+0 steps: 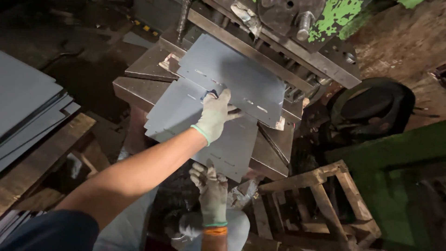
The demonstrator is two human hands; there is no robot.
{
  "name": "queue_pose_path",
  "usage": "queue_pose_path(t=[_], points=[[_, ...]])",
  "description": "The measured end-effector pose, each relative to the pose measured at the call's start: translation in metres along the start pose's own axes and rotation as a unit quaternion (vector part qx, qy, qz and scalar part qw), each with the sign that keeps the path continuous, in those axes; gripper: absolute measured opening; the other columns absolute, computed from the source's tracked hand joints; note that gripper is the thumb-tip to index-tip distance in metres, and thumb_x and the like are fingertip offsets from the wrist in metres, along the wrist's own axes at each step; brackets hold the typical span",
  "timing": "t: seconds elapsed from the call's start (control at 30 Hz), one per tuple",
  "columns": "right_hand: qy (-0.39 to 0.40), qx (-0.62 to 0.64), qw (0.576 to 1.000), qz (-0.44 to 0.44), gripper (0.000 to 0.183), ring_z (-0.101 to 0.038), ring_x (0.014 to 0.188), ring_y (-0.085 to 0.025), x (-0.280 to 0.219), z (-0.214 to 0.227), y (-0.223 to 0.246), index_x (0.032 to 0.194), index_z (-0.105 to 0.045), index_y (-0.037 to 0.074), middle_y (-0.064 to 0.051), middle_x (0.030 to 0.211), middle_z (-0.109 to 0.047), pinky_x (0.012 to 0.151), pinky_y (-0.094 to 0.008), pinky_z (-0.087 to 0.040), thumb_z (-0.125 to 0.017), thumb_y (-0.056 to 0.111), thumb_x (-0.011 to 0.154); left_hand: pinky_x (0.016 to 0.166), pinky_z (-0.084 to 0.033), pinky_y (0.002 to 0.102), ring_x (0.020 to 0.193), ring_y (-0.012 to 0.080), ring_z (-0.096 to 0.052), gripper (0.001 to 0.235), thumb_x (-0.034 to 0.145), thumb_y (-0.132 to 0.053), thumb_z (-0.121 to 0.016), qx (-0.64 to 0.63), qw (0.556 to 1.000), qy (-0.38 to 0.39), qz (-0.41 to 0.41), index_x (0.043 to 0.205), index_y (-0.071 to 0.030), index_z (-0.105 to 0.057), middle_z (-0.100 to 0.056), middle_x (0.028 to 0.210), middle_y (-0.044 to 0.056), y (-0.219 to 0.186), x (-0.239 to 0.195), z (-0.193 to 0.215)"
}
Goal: Feeding metal sheets into a punch press machine to create slots and holes.
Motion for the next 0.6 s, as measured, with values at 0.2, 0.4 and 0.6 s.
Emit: queue_pose_path(t=[0.2, 0.4, 0.6], points=[[0.083, -0.381, 0.890, 0.235, 0.046, -0.074, 0.077, -0.017, 0.018, -0.014, 0.001, 0.144, -0.046, 0.003, -0.011, 0.100, -0.076, 0.068, -0.028, -0.063, -0.048, 0.020, 0.102, 0.074, -0.064, 0.046, 0.105, 0.0346, -0.063, 0.044, 0.096, -0.028, -0.059, 0.025, 0.999, 0.027, -0.019, 0.126, -0.002, -0.039, -0.055, 0.125, 0.020, -0.014, -0.001, -0.004], [-0.096, -0.112, 0.988, 0.048, 0.050, -0.064, 0.055, -0.019, 0.020, 0.012, -0.016, 0.095, -0.067, -0.001, -0.011, 0.071, -0.070, 0.049, -0.030, -0.052, -0.057, 0.048, 0.100, 0.074, -0.064, 0.049, 0.095, 0.0364, -0.067, 0.044, 0.095, -0.023, -0.061, -0.006, 1.000, 0.018, -0.007, 0.124, 0.001, -0.038, -0.054, 0.119, 0.018, 0.003, 0.002, -0.003], [0.054, -0.353, 0.925, 0.129, 0.050, -0.066, 0.091, -0.025, 0.043, 0.026, 0.013, 0.120, -0.065, -0.002, -0.016, 0.108, -0.070, 0.078, -0.037, -0.053, -0.049, 0.043, 0.106, 0.071, -0.062, 0.048, 0.092, 0.0330, -0.066, 0.044, 0.095, -0.025, -0.063, -0.019, 0.998, 0.044, -0.038, 0.126, -0.002, -0.041, -0.059, 0.112, 0.016, 0.019, 0.020, 0.016]])
Point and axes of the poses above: each hand's wrist, its own x-axis towards the middle knuckle, its own z-axis out of the back of the hand, y = z × x, the point moved 7 cm from there along x, towards the middle knuckle
